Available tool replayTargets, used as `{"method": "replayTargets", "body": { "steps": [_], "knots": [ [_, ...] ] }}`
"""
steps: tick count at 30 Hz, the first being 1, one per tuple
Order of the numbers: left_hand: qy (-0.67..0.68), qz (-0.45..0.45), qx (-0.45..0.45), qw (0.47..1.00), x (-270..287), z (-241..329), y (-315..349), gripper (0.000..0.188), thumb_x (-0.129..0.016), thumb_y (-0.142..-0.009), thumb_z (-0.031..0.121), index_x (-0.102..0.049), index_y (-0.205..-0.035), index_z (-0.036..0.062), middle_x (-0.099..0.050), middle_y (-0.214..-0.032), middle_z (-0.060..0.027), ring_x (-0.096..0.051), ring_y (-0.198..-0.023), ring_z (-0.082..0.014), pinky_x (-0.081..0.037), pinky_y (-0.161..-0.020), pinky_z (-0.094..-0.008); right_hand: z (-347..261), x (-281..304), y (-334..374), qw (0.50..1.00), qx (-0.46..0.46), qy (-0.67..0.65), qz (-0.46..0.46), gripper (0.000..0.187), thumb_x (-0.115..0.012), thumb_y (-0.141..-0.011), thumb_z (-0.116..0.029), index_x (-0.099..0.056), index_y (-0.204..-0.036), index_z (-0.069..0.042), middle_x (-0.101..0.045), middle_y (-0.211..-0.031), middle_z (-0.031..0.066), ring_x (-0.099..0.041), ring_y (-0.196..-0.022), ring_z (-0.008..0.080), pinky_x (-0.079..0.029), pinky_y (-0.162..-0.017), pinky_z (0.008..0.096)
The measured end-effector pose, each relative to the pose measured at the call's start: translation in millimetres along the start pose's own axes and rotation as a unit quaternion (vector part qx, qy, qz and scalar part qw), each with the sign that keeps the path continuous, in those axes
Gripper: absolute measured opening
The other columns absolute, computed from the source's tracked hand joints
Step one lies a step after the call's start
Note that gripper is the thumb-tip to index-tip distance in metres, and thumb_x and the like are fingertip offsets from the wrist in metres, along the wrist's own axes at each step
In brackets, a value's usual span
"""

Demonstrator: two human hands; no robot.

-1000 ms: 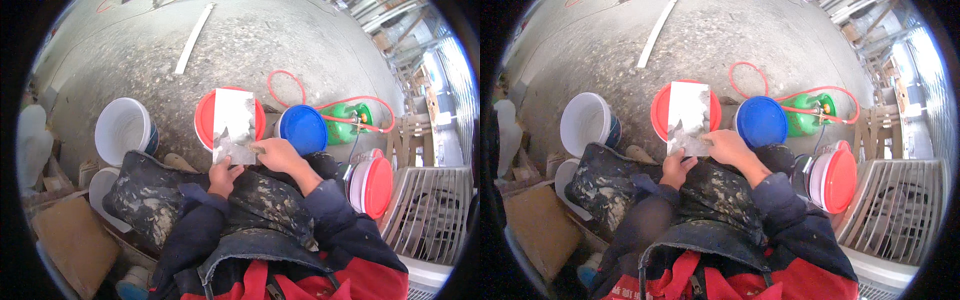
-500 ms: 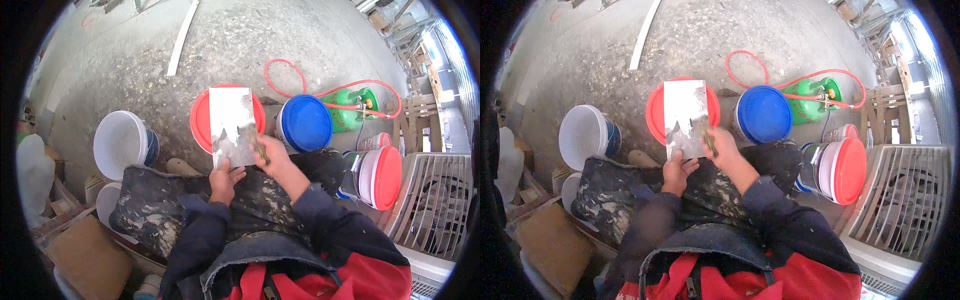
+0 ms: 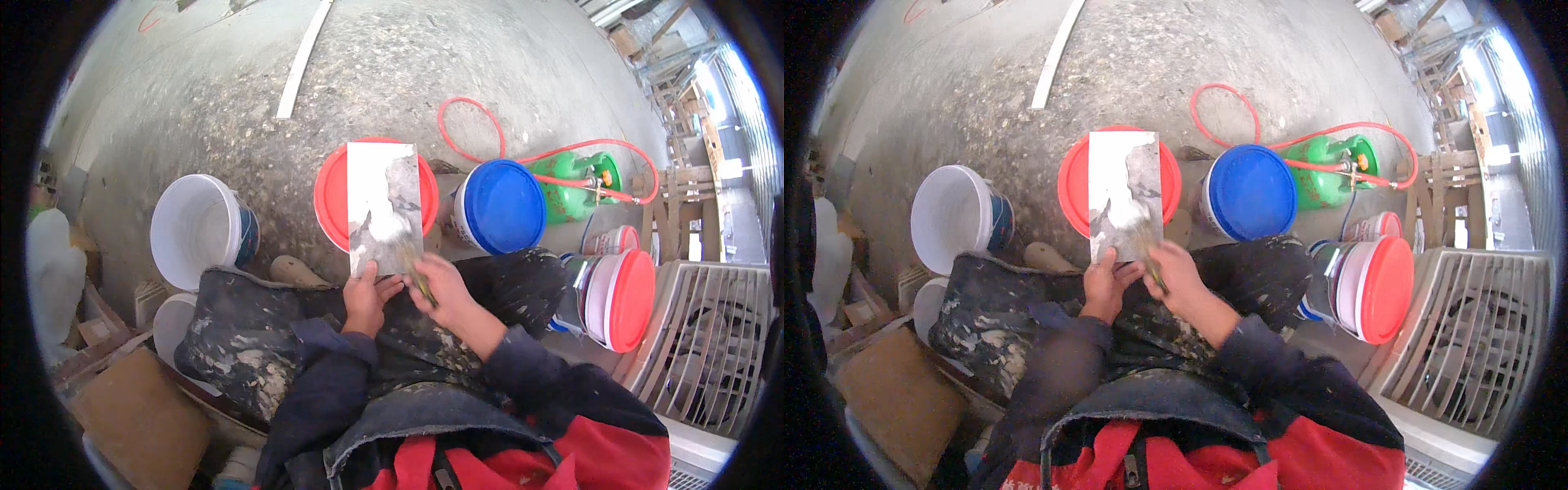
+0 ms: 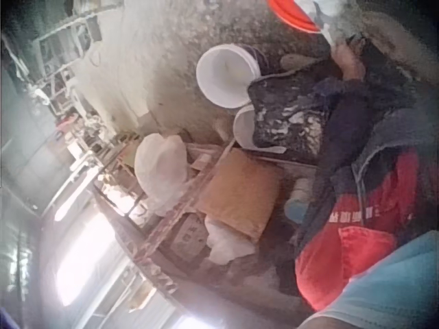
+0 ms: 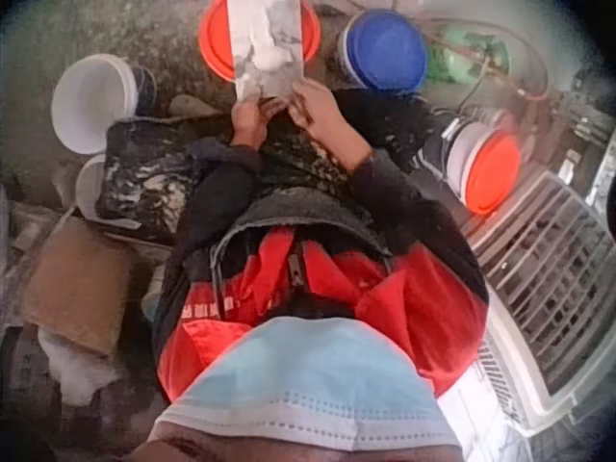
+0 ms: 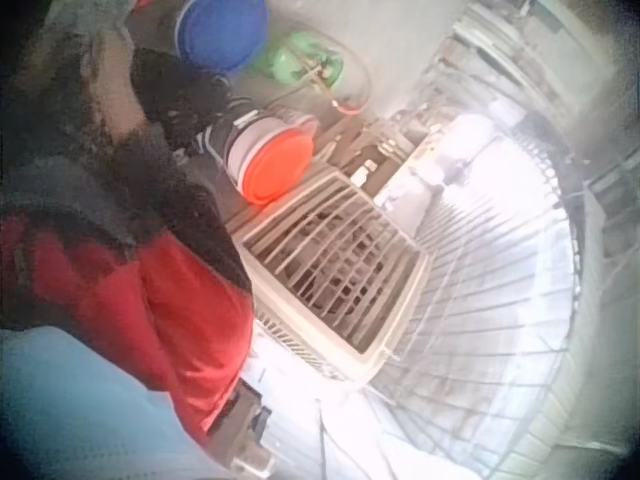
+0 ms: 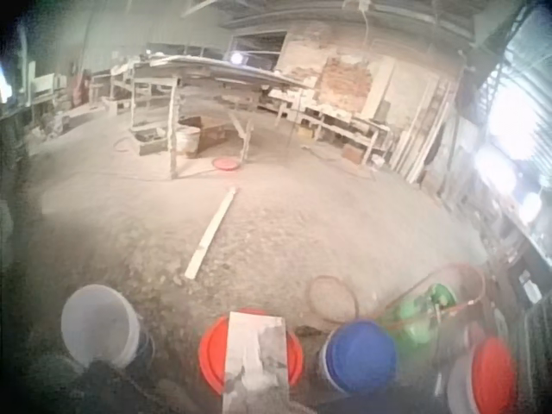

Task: The person uses an angle grinder to grind the edge of a rectangular stone tile, then walks to a workbench and places the tile on a metal mesh. The person then scoops a white paste from a bucket and spreads it onto the tile using a trowel.

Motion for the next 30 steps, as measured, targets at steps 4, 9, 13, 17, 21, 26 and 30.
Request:
{"method": "replayTargets", "body": {
  "steps": [4,9,13,17,21,26,30],
  "knots": [
    [-0.01,-0.003,0.001,1.0,0,2,1,0.042,-0.056,-0.108,0.027,-0.052,-0.137,-0.0028,-0.067,-0.119,-0.0203,-0.072,-0.096,-0.0341,-0.063,-0.083,-0.0473,-45,-39,-90,0.996,-0.043,-0.078,0.029,0.018,-0.056,-0.103,-0.023,-0.06,-0.113,-0.008,-0.065,-0.086,0.0079,-0.056,-0.059,0.0128,-0.038,-0.04,0.0192],
    [0.016,-0.001,-0.006,1.0,0,3,-6,0.042,-0.057,-0.107,0.023,-0.049,-0.138,-0.0044,-0.064,-0.119,-0.0214,-0.073,-0.091,-0.0368,-0.064,-0.078,-0.0471,-143,-42,-93,0.977,0.118,0.176,0.015,0.028,-0.063,-0.098,-0.018,-0.062,-0.124,-0.007,-0.067,-0.089,0.0104,-0.061,-0.067,0.0166,-0.049,-0.05,0.0309],
    [0.033,-0.002,-0.012,0.999,-4,2,-3,0.043,-0.057,-0.107,0.021,-0.048,-0.14,-0.0045,-0.064,-0.119,-0.0212,-0.073,-0.091,-0.037,-0.064,-0.077,-0.0474,-107,-6,-57,0.683,0.427,0.591,0.045,0.039,-0.065,-0.093,-0.015,-0.066,-0.132,-0.012,-0.072,-0.101,0.0198,-0.071,-0.087,0.0347,-0.056,-0.076,0.0479],
    [0.031,0.003,-0.012,0.999,-6,4,3,0.043,-0.056,-0.107,0.02,-0.047,-0.142,-0.0041,-0.063,-0.121,-0.0219,-0.073,-0.089,-0.0382,-0.065,-0.076,-0.0483,-85,7,-1,0.601,0.3,0.737,0.068,0.034,-0.059,-0.091,-0.016,-0.07,-0.123,-0.014,-0.071,-0.1,0.0233,-0.068,-0.097,0.045,-0.053,-0.083,0.0552],
    [0.011,0.009,-0.018,1.0,0,7,-5,0.043,-0.054,-0.108,0.021,-0.048,-0.143,-0.002,-0.063,-0.127,-0.0205,-0.072,-0.094,-0.0372,-0.064,-0.081,-0.048,-150,-52,3,0.541,0.348,0.765,0.03,0.029,-0.059,-0.09,-0.018,-0.073,-0.115,-0.014,-0.072,-0.1,0.0202,-0.07,-0.095,0.0416,-0.055,-0.082,0.0526],
    [0.011,-0.028,-0.017,0.999,1,0,-11,0.042,-0.053,-0.108,0.022,-0.049,-0.143,0.0,-0.063,-0.129,-0.0201,-0.072,-0.095,-0.0366,-0.065,-0.079,-0.0468,-140,-63,-44,0.538,0.306,0.785,0.0,0.027,-0.057,-0.085,-0.012,-0.077,-0.103,-0.012,-0.073,-0.098,0.0197,-0.07,-0.098,0.0398,-0.055,-0.085,0.0521],
    [0.02,0.023,-0.014,0.999,-2,2,-2,0.041,-0.053,-0.108,0.021,-0.049,-0.145,0.0041,-0.061,-0.132,-0.0211,-0.073,-0.094,-0.0371,-0.065,-0.076,-0.0494,-142,-60,-4,0.486,0.247,0.836,-0.059,0.029,-0.057,-0.086,-0.015,-0.078,-0.106,-0.012,-0.074,-0.1,0.0197,-0.07,-0.1,0.0399,-0.055,-0.087,0.0507]
  ]
}}
Point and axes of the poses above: each hand's wrist, its own y-axis away from the middle knuckle, its own x-axis out of the back of the hand, z = x × y, the point moved 7 cm from there along -y, towards the middle knuckle
